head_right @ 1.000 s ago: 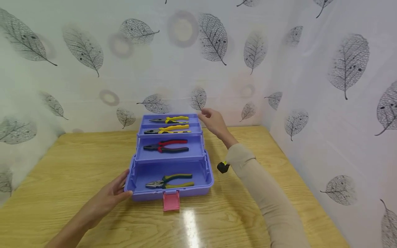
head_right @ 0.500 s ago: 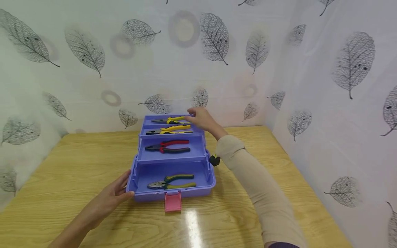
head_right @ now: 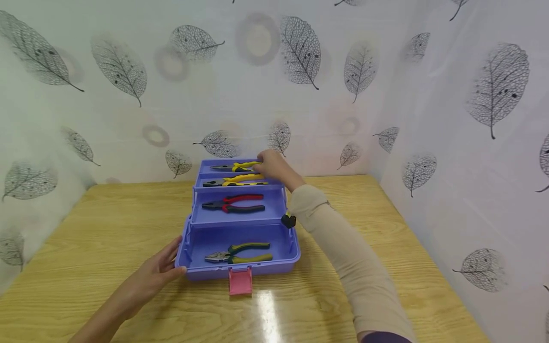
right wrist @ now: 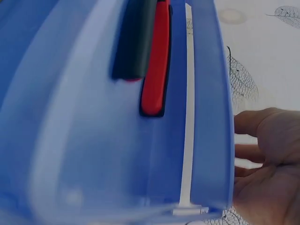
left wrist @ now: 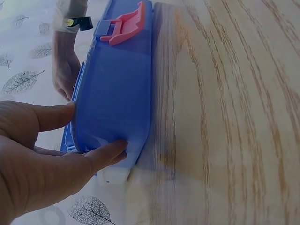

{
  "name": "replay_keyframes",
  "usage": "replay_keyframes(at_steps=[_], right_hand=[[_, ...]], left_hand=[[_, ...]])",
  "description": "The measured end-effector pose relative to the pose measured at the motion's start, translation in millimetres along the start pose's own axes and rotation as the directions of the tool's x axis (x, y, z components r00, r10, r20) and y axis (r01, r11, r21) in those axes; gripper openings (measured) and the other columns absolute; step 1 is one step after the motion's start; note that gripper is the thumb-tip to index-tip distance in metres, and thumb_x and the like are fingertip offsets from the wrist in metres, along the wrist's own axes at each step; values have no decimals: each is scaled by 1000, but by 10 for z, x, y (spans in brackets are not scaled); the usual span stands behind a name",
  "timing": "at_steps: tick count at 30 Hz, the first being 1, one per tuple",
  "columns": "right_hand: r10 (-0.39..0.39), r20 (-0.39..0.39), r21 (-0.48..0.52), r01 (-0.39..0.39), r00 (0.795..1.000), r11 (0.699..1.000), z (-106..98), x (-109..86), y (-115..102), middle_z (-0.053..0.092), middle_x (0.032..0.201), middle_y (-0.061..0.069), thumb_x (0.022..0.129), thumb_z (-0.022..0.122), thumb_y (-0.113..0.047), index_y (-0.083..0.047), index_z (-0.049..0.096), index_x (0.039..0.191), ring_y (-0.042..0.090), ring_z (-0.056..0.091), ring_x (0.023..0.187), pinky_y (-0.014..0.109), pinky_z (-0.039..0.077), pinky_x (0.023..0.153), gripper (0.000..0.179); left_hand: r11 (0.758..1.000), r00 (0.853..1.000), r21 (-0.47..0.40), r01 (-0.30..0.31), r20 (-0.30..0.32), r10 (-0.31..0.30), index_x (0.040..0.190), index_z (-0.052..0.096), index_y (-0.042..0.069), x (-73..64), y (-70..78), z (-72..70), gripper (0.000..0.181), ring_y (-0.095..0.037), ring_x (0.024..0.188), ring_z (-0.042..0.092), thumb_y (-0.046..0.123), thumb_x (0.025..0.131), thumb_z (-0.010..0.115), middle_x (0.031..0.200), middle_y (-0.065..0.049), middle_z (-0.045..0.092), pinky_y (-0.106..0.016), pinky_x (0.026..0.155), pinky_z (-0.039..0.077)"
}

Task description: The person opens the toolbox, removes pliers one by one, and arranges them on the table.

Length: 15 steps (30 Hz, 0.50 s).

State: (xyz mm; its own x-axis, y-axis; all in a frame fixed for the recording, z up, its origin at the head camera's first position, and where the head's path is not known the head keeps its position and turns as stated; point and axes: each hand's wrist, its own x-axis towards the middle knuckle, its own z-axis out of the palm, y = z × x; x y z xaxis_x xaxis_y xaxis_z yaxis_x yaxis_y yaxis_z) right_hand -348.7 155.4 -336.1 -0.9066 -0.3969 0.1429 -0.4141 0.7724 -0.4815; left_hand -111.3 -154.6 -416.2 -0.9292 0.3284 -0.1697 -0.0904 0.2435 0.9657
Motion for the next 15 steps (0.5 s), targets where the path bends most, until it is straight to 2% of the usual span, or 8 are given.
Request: replay_keyframes(at_steps=[2, 3, 6, 7, 9, 11, 13, 15], right_hand=[[27, -8, 6, -27, 1000, 1000, 4, 19, -34, 23, 62, -1, 97, 70, -15, -10, 35, 66, 14, 21, 58, 27, 18, 57, 47], [45, -15, 5, -45, 999, 999, 8, 30, -48, 21, 60, -4, 95, 72, -16, -13, 33, 64, 12, 19, 56, 25, 17, 55, 50], [110, -14, -14, -110, 994, 994, 21, 59, -78, 22, 60, -3, 94, 73, -18, -12, 34, 63, 12, 20, 56, 24, 18, 54, 51], [128, -17, -17, -128, 992, 992, 23, 62, -89, 32, 59, -2, 94, 74, -20, -8, 42, 63, 12, 29, 56, 22, 25, 53, 46], [165, -10, -3, -165, 986, 986, 20, 65, -103, 56, 71, 7, 94, 75, -21, 0, 62, 77, 17, 51, 67, 24, 44, 62, 30], [193, -2, 36, -193, 981, 981, 11, 63, -111, 71, 101, 17, 94, 76, -21, 6, 72, 105, 27, 64, 95, 31, 55, 85, 30], [218, -6, 99, -216, 976, 971, 6, 63, -114, 68, 129, 21, 92, 78, -20, 8, 67, 128, 33, 62, 121, 40, 52, 105, 47], [230, -1, 147, -228, 973, 963, 7, 73, -114, 67, 131, 21, 90, 80, -18, 7, 65, 132, 35, 62, 124, 41, 50, 108, 51]], left_hand=[[1000, 1000, -2, -3, 1, 3, 163, 3, -4, 2, -1, 0, 81, -47, 147, 31, 1, 103, 58, 165, -31, 16, -51, 117, 34], [1000, 1000, -3, -5, 0, 5, 163, 4, -4, 1, -1, 1, 81, -47, 146, 31, 1, 103, 58, 165, -31, 17, -51, 117, 34], [1000, 1000, -8, 1, 0, -1, 163, 4, -3, 5, 1, 1, 82, -47, 147, 30, 2, 103, 58, 165, -30, 16, -50, 117, 34], [1000, 1000, -10, 4, -1, -4, 163, 3, -3, 7, 2, 1, 82, -46, 147, 30, 2, 103, 58, 166, -30, 15, -50, 117, 33], [1000, 1000, -12, 12, -5, -12, 164, 4, -2, 6, 7, -2, 82, -46, 148, 30, 3, 103, 58, 166, -29, 15, -51, 117, 33], [1000, 1000, -12, 22, -9, -22, 164, 4, -1, 7, 12, -3, 82, -45, 148, 29, 4, 103, 59, 167, -28, 15, -51, 118, 33], [1000, 1000, -6, 18, -6, -18, 164, 4, -2, 1, 10, -2, 82, -46, 148, 29, 4, 103, 59, 166, -29, 15, -52, 118, 33], [1000, 1000, -3, 18, -9, -18, 164, 4, -1, 1, 6, 4, 82, -46, 148, 30, 4, 103, 59, 166, -28, 16, -52, 117, 33]])
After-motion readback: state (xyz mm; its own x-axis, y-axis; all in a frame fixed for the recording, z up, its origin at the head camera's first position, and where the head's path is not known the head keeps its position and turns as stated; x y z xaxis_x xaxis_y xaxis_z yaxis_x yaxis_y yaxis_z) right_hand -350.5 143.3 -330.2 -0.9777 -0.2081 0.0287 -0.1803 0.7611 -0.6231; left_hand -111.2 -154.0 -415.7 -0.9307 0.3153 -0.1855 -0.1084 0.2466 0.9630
